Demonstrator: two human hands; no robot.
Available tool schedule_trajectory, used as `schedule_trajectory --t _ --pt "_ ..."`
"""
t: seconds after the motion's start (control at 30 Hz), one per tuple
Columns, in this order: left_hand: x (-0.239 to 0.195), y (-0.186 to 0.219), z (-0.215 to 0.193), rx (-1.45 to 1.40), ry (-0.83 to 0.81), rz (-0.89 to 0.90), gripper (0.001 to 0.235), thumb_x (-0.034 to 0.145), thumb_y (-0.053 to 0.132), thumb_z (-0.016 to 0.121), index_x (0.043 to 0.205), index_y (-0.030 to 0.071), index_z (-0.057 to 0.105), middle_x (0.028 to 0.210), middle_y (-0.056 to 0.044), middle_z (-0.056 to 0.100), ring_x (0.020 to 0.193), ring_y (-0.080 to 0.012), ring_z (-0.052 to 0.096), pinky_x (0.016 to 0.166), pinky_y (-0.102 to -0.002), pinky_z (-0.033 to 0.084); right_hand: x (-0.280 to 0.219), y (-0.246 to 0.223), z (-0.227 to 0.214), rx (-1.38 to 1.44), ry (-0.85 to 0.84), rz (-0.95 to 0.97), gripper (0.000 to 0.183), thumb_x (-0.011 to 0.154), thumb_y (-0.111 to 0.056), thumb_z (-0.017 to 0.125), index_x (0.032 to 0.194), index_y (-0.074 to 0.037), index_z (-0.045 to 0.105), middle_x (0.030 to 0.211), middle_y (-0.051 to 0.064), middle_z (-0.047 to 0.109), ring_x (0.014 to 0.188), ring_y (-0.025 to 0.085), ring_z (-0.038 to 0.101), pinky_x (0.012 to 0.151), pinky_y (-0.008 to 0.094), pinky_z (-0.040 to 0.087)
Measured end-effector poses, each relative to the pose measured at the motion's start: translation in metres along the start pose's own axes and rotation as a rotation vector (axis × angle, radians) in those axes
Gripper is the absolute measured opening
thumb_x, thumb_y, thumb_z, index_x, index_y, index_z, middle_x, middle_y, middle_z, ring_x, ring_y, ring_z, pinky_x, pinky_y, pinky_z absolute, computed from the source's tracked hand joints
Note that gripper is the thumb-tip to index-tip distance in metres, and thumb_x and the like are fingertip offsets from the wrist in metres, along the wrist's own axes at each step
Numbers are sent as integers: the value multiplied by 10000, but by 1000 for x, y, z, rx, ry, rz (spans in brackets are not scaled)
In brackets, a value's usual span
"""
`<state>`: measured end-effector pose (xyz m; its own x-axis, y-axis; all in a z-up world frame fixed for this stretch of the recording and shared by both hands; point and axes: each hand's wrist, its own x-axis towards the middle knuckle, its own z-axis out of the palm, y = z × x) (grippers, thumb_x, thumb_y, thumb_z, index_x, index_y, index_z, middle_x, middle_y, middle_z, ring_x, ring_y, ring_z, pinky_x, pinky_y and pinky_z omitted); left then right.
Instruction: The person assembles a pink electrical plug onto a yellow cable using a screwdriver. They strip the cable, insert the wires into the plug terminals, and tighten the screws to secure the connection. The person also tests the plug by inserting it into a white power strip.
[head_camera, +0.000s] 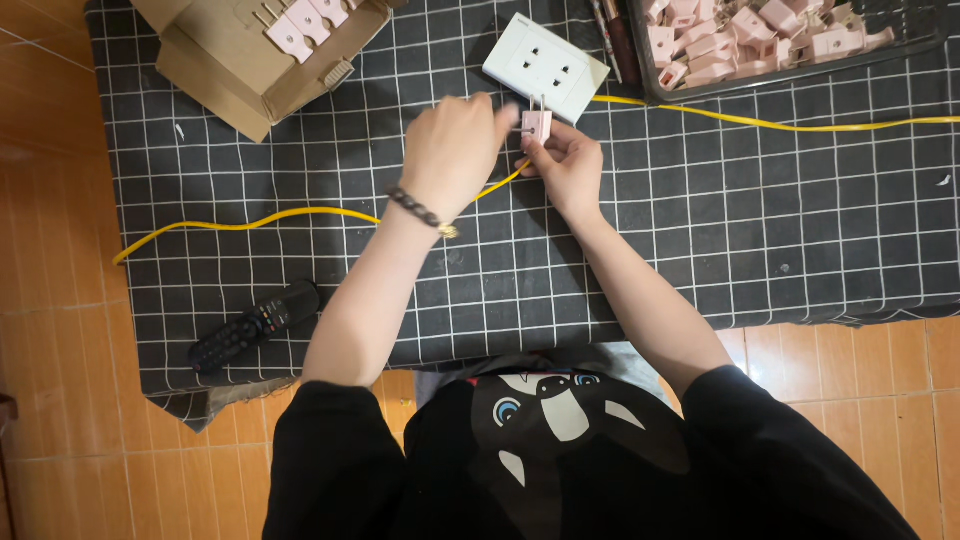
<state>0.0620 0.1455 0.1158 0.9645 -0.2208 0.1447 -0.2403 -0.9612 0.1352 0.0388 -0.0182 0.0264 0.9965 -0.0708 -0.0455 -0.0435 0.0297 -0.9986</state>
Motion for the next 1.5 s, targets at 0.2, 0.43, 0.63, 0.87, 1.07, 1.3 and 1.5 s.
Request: schedule_trajectory --t 0.2,0.43,0.63,0.87,1.07,1.3,1.5 --pt "-5 -11 -9 -374 -63 205 65 963 29 679 981 76 639 1044 -127 571 762 -382 657 629 -528 527 -2 0 0 21 -7 14 258 985 -122 722 1202 17 706 835 115 767 694 152 779 642 200 676" --pt "-22 -32 -9 -488 -83 166 86 1002 105 597 1077 78 630 1102 -138 579 922 -341 669 807 -485 532 -1 -8 0 -9 -2 44 262 984 -129 720 1210 3 712 834 94 757 715 150 784 629 206 677" --pt "-26 -37 7 -582 -85 -28 390 1111 337 538 979 19 719 708 -166 679 656 -315 744 504 -359 600 -2 -5 4 49 19 -84 374 982 8 731 1259 208 578 927 306 723 690 304 786 552 292 688" --pt "-31 -43 -2 -840 10 93 77 1017 15 667 1073 15 720 889 -132 568 723 -237 731 646 -317 599 -4 -7 6 37 22 -95 386 980 15 720 1277 210 567 949 312 717 695 313 779 549 311 682" --pt "-35 -33 -8 -749 78 98 206 1073 161 645 1190 0 700 1124 -279 637 1099 -496 673 922 -562 564 -1 -3 4 40 34 -110 383 985 3 727 1274 204 575 940 304 719 684 305 780 529 300 681" --pt "-33 -49 18 -771 109 44 203 1101 180 588 1066 51 741 771 -125 663 598 -230 710 566 -331 577 -1 -5 7 -16 34 -117 381 981 -22 748 1260 192 602 929 285 731 675 291 781 523 288 671" --pt "-40 -47 0 -814 -11 83 314 980 -32 679 1288 25 665 1182 -268 612 1136 -501 646 966 -573 542 -2 -4 4 -13 46 -117 406 982 -23 750 1280 200 586 924 288 724 692 293 777 538 304 672"
